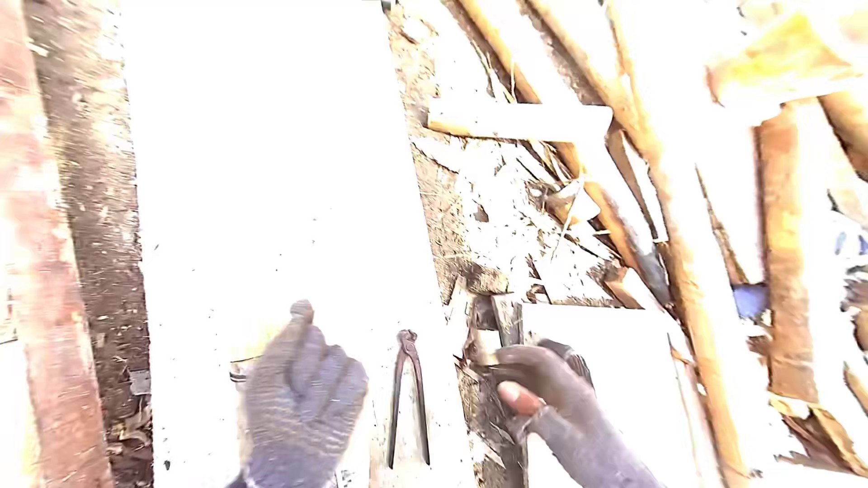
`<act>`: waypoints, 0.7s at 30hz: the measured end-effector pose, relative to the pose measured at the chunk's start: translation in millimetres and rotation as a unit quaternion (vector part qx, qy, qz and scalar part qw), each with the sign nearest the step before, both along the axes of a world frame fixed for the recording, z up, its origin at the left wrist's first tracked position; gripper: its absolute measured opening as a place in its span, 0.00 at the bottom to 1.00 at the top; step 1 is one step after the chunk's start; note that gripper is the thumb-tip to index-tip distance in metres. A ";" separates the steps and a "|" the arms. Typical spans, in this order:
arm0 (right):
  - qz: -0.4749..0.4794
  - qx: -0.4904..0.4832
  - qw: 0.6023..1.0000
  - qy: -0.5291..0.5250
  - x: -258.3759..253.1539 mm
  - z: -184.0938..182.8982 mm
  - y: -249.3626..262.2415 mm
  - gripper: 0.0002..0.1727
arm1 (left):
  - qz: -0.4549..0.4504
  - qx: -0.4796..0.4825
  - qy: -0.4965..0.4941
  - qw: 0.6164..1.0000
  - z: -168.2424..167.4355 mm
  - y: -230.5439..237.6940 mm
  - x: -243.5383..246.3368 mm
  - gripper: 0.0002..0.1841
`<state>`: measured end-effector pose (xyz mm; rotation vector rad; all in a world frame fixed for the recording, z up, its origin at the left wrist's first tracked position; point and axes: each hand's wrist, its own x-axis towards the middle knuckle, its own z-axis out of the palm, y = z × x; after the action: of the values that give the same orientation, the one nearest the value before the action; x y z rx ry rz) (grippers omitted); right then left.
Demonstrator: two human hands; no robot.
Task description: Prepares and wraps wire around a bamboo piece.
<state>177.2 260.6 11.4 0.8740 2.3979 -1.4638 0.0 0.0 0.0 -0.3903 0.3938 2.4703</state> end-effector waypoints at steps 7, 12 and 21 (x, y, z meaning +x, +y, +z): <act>-0.049 -0.326 0.920 0.211 -108.7 -5.5 -121.6 0.36 | -0.006 0.051 -0.105 0.993 -3.5 9.2 28.5 0.19; -0.048 -0.376 0.906 0.187 -128.5 -13.3 -137.7 0.21 | 0.030 0.077 -0.091 0.992 -6.2 -6.0 28.9 0.20; -0.055 -0.472 0.840 0.261 -168.0 -1.5 -166.3 0.25 | 0.061 0.060 -0.086 0.993 9.5 -50.6 37.0 0.23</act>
<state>9.3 94.3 9.9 0.3705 1.4534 -2.7967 37.0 -50.6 9.5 -0.5882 0.1532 2.5378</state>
